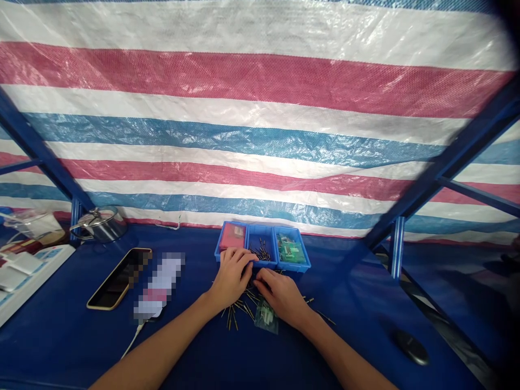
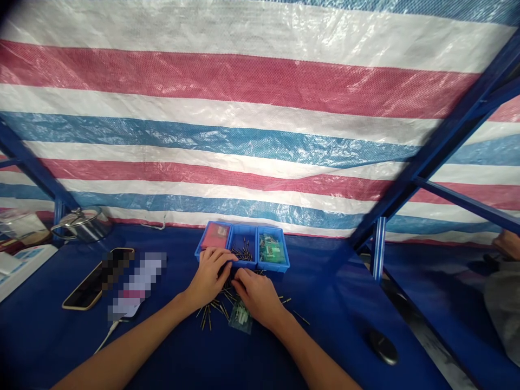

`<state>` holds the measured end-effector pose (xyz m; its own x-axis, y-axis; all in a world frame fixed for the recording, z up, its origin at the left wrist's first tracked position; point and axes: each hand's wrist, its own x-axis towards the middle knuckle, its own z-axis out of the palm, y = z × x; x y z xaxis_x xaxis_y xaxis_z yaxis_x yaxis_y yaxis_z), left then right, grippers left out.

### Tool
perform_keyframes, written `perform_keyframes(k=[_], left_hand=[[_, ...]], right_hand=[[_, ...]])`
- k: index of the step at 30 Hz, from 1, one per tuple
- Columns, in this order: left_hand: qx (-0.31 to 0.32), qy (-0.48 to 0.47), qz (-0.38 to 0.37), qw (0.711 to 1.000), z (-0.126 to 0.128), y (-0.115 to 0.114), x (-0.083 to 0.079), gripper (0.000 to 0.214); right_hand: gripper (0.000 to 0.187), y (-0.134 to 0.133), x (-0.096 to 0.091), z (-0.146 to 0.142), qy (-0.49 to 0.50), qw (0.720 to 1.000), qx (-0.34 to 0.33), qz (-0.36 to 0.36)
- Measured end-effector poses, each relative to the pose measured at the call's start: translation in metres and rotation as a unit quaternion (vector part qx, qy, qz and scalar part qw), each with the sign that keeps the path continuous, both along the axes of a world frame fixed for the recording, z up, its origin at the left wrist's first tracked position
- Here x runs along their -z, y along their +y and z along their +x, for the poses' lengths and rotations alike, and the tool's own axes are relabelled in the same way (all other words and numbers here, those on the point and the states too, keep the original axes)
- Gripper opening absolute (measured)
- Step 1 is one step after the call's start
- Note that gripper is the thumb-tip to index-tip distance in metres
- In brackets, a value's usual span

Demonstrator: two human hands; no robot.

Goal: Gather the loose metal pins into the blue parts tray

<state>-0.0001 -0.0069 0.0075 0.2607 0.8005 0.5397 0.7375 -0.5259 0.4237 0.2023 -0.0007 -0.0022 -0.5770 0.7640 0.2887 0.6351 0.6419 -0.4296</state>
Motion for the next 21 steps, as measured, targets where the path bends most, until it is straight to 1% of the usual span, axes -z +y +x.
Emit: perform_keyframes(k=[5, 15, 21], left_hand=[[-0.004, 0.005, 0.006, 1.0, 0.0002, 0.0002, 0.0001, 0.024], [-0.001, -0.002, 0.009, 1.0, -0.0001, 0.001, 0.0022, 0.025], [0.002, 0.001, 0.008, 1.0, -0.0005, 0.0008, 0.0011, 0.025]], right_hand=[[0.011, 0.0004, 0.0003, 0.0006, 0.01, 1.0, -0.011, -0.008], [0.019, 0.0009, -0.0014, -0.0007, 0.032, 0.999, -0.019, 0.005], [0.021, -0.0011, -0.0051, -0.0002, 0.076, 0.997, -0.023, -0.003]])
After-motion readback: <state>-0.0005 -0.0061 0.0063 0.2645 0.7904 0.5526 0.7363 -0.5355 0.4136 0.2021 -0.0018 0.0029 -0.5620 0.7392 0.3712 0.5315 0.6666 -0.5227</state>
